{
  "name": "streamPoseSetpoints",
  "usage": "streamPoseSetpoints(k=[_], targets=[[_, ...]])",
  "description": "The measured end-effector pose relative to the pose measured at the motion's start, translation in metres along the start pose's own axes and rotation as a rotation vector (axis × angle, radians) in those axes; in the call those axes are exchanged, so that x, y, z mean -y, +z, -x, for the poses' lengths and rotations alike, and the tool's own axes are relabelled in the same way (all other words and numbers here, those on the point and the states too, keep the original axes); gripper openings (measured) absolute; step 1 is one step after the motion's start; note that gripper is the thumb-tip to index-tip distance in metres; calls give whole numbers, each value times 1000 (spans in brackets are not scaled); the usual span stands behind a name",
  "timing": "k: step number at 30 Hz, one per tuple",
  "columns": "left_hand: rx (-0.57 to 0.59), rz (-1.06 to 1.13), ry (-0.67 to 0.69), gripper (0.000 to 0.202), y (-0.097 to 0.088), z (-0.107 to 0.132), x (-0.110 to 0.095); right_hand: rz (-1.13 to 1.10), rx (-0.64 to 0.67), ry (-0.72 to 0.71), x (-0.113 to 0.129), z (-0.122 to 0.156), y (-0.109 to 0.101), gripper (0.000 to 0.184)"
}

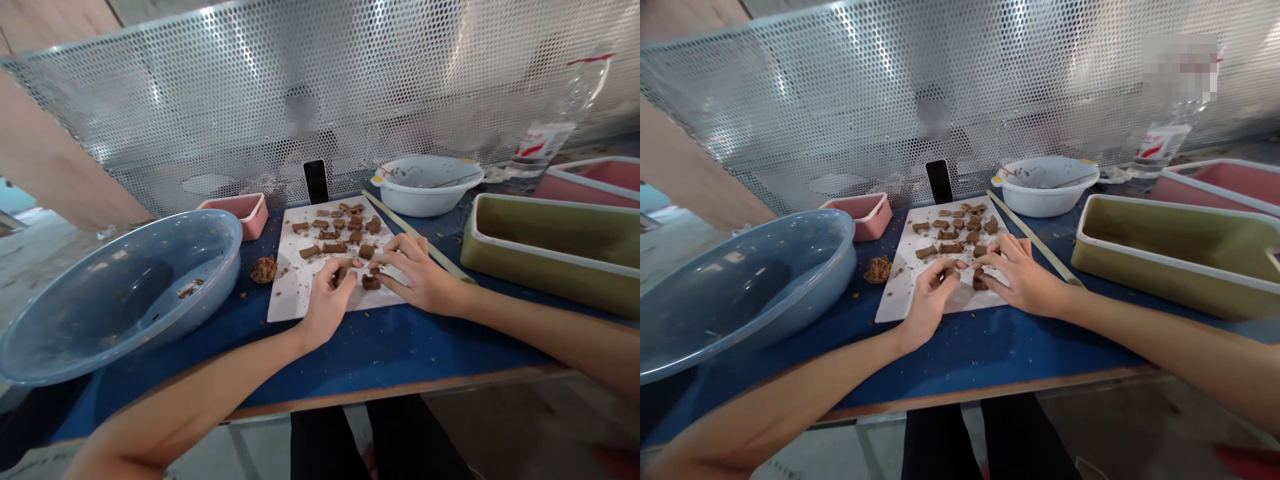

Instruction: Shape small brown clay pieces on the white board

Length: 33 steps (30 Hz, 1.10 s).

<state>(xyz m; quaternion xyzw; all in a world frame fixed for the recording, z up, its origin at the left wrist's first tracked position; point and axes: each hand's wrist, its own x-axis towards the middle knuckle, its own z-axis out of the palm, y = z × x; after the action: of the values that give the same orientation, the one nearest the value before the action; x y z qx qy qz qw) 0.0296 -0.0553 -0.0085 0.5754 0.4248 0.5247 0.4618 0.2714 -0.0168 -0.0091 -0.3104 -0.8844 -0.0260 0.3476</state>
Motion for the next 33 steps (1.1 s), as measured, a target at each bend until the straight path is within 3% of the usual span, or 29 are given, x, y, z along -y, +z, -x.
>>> streamPoseSetpoints(k=[2,6,11,20,26,28,33], targets=[[12,-97,31,30,0,0,-1,-12,-26,-16,1,1,-1,23],[174,-124,50,42,0,-5,1,-15,-94,-75,3,2,-1,29],[196,-36,-2,52,-2,-6,2,-18,-60,-77,3,1,-1,30],[171,-38,35,40,-2,-6,4,-33,-67,-36,1,3,0,37],[192,-68,45,34,-2,-5,3,-77,-130,-52,1,1,1,18],[156,-88,43,35,-2,-4,2,-77,-157,-78,1,-1,0,19],[-120,-58,13,32,-2,-3,3,65,-98,-118,8,-3,-1,17]])
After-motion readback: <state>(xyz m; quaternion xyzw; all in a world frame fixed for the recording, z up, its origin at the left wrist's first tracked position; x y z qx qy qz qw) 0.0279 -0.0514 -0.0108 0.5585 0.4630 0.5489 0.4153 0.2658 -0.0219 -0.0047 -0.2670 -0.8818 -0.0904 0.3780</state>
